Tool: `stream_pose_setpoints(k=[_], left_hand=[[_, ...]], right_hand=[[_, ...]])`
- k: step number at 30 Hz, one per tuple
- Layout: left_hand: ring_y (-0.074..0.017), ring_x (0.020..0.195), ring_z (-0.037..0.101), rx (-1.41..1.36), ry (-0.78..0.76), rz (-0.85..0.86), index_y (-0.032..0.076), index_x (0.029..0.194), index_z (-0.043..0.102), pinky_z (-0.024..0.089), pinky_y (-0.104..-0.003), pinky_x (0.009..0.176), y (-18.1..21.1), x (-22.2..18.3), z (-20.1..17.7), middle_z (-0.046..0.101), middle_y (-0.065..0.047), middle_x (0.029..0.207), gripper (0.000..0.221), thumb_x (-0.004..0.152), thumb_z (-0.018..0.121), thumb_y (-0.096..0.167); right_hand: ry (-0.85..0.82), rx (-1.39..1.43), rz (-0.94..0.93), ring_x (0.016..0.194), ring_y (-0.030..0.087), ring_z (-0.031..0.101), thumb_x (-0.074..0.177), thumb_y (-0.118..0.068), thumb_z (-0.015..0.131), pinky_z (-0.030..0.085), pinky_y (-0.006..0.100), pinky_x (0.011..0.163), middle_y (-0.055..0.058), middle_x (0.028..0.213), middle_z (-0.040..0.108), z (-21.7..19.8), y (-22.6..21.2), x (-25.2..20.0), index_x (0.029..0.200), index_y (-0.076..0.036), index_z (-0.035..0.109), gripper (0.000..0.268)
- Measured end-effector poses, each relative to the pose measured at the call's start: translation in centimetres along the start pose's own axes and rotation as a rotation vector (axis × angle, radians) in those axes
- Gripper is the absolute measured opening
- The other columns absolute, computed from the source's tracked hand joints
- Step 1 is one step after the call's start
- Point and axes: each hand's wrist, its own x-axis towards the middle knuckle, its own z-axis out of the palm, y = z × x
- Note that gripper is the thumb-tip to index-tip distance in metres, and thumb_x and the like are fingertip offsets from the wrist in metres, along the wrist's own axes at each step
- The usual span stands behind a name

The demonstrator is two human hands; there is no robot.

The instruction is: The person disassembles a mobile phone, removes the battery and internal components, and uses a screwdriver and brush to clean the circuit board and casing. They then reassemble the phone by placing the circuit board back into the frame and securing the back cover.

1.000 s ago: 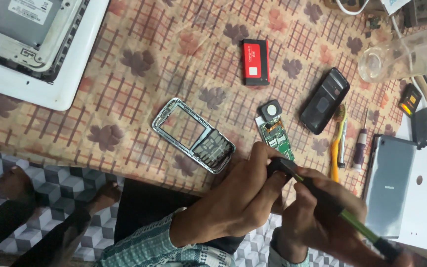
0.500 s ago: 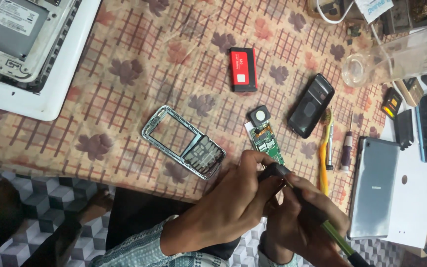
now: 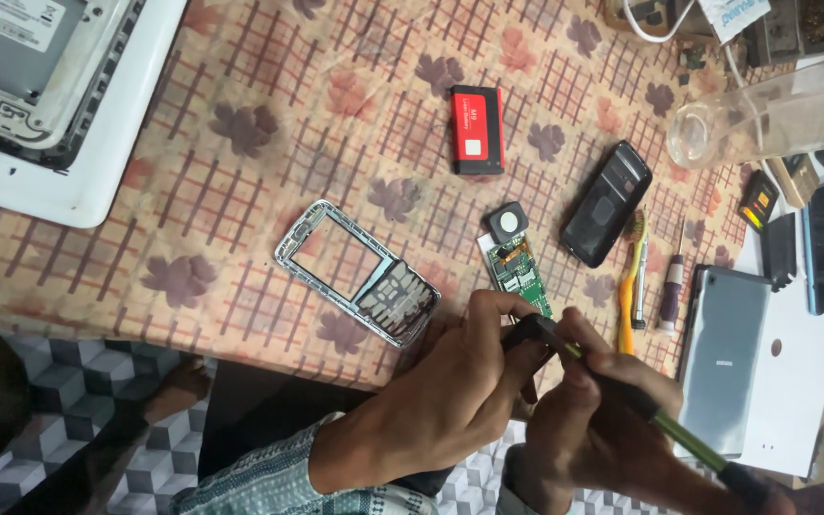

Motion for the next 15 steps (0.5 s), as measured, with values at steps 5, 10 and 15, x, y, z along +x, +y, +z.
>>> stream_pose_setpoints(k=[5,10,15], left_hand=[[-0.0287,0.076,0.066,-0.23,-0.032,-0.116,-0.012,0.132,0.033,0.049,-0.041,0.071,0.3,0.2,-0.1,0.067,-0.017,0.089,0.04,0.103,0.054,0.003],[-0.0271,0.08,0.074,-0.275,-0.118,-0.203,-0.011,0.129,0.033,0.055,-0.039,0.073,0.6,0.6,-0.3,0.07,-0.02,0.089,0.034,0.104,0.049,0.003],[-0.0275,0.081,0.074,-0.279,-0.071,-0.217,-0.012,0.125,0.032,0.054,-0.039,0.078,1.0,0.8,-0.2,0.073,-0.02,0.09,0.031,0.103,0.048,0.004]], right_hand=[[-0.278,-0.095,-0.096,0.106,0.037,0.07,0.098,0.002,0.053,0.06,0.041,0.096,0.033,0.115,0.064,-0.2,-1.0,2.2,0.118,0.012,0.038,0.027],[-0.15,0.096,-0.029,0.1,0.033,0.076,0.103,0.009,0.058,0.065,0.038,0.094,0.023,0.108,0.067,-0.4,-0.6,1.5,0.12,0.008,0.046,0.02],[-0.257,0.127,0.111,0.102,0.035,0.073,0.094,0.008,0.054,0.065,0.041,0.092,0.022,0.105,0.07,-1.8,-0.1,2.2,0.109,0.014,0.044,0.018]])
